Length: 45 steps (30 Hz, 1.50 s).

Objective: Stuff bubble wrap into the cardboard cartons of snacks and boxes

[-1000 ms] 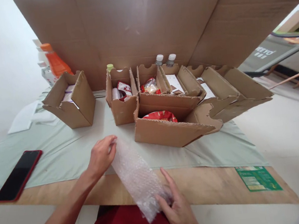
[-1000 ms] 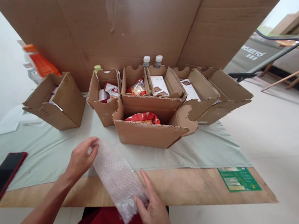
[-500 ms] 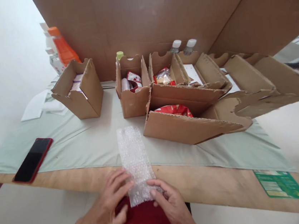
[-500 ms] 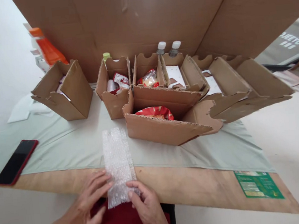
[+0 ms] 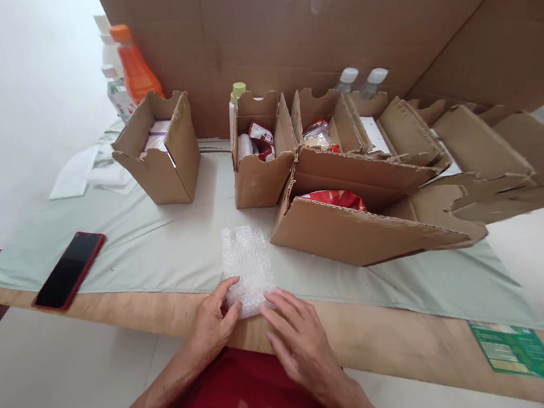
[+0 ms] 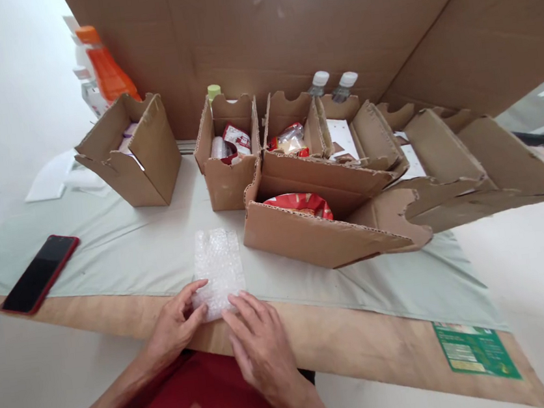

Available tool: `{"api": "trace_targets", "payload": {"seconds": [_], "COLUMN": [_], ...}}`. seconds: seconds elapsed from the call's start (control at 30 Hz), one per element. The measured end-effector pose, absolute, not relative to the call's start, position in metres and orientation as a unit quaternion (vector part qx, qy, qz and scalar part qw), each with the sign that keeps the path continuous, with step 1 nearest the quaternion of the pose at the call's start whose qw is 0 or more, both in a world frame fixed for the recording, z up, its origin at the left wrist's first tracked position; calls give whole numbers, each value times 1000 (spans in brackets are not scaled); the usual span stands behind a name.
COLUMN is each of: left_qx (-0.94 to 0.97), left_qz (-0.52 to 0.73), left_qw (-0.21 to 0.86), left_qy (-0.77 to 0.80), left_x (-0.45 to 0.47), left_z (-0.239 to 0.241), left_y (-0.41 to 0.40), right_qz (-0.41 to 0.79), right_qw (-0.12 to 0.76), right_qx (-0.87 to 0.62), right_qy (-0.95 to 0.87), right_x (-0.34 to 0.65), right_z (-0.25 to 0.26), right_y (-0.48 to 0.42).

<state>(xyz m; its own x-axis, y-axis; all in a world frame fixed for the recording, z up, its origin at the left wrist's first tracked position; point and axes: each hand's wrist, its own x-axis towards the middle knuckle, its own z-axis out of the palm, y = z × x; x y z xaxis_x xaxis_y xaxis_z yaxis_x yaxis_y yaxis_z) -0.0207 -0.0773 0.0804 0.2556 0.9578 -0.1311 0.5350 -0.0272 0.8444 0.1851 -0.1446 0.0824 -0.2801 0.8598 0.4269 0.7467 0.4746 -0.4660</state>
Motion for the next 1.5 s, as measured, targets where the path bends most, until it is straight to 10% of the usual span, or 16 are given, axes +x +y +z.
{"api": "trace_targets", "payload": {"seconds": [0.17, 0.5, 0.73, 1.1, 1.5], "left_qx": [702, 813, 813, 821, 738], "left_qz": [293, 347, 284, 319, 334], "left_qw": [377, 242, 253, 278, 285], "left_qy": [528, 401, 441, 384, 513], "left_x": [-21, -31, -18, -33, -14], "left_z": [76, 79, 73, 85, 76], "left_y": [-75, -96, -66, -80, -73], "right_qz": [10, 275, 34, 235, 84], "right_qw": [278, 258, 268, 225, 272], "right_qx": [-476, -523, -547, -544, -571], "right_qy": [-834, -765, -792, -774, -770], "right_x": [179, 183, 188, 190, 185], "right_z": [70, 95, 90, 95, 81], "right_y": [-118, -117, -128, -124, -123]}}
